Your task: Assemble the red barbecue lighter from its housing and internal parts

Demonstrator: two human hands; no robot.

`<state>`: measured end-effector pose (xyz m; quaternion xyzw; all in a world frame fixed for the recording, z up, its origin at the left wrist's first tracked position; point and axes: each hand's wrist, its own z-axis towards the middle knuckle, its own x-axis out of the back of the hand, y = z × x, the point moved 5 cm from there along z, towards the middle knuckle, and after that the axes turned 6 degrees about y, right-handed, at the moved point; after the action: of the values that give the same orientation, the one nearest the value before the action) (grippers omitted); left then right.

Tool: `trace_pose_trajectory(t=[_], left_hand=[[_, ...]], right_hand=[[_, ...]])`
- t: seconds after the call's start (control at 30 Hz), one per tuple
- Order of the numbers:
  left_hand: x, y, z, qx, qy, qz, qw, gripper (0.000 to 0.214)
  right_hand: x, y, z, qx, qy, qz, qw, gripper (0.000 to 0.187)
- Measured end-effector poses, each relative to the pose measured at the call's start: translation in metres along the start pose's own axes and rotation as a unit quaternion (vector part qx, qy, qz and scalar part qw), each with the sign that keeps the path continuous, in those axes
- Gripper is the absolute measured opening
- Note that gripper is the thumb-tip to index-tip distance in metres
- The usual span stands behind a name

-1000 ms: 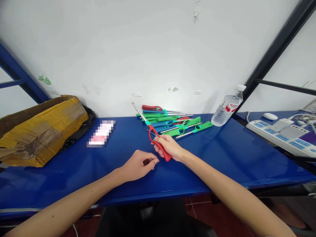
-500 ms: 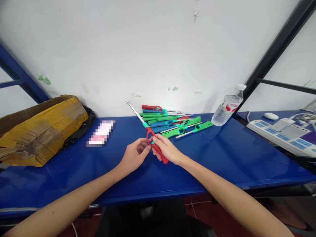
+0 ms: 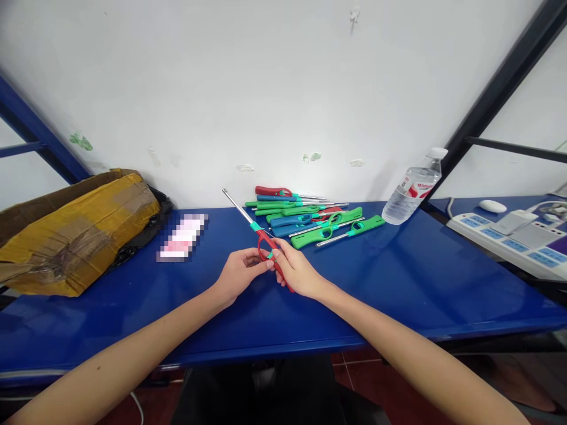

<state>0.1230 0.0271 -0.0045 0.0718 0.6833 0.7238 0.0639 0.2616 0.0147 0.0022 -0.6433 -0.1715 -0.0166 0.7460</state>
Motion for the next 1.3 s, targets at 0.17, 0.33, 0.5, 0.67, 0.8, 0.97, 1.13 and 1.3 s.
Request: trace_pose_trajectory(t=[0.17, 0.33, 0.5, 0.67, 0.8, 0.97, 1.13, 1.3], left_hand=[[0.0, 0.002, 0.0, 0.01, 0.003, -0.051, 0.999, 0.028], [-0.001, 0.002, 0.001, 0.015, -0.008, -0.105, 0.994, 0.038], [-0.001, -0.001, 0.001, 0.02, -0.019, -0.102, 0.994, 0.037], [0.0, -0.002, 0.001, 0.019, -0.021, -0.092, 0.995, 0.036], [0.0, -0.002, 0.0, 0.021, -0.029, -0.094, 0.995, 0.034], [-0.002, 0.002, 0.003, -0.005, -0.033, -0.082, 0.996, 0.034], [-0.001, 0.004, 0.004, -0.01, -0.045, -0.07, 0.996, 0.034], [-0.003, 0.005, 0.0, 0.012, -0.059, -0.09, 0.994, 0.04]], right_hand=[[0.0, 0.0, 0.002, -0.019, 0.007, 0.038, 0.999, 0.05], [0.0, 0.0, 0.002, -0.048, -0.051, 0.114, 0.991, 0.043], [0.002, -0.004, -0.002, -0.057, -0.083, 0.143, 0.985, 0.038], [0.001, -0.007, -0.004, -0.039, -0.075, 0.161, 0.983, 0.037], [0.003, -0.005, -0.002, -0.037, -0.077, 0.138, 0.987, 0.037], [0.017, -0.009, 0.002, 0.025, -0.1, 0.009, 0.995, 0.03], [0.022, -0.015, 0.002, 0.05, -0.1, -0.108, 0.988, 0.033], [0.022, -0.014, 0.001, -0.003, -0.097, -0.068, 0.993, 0.03]])
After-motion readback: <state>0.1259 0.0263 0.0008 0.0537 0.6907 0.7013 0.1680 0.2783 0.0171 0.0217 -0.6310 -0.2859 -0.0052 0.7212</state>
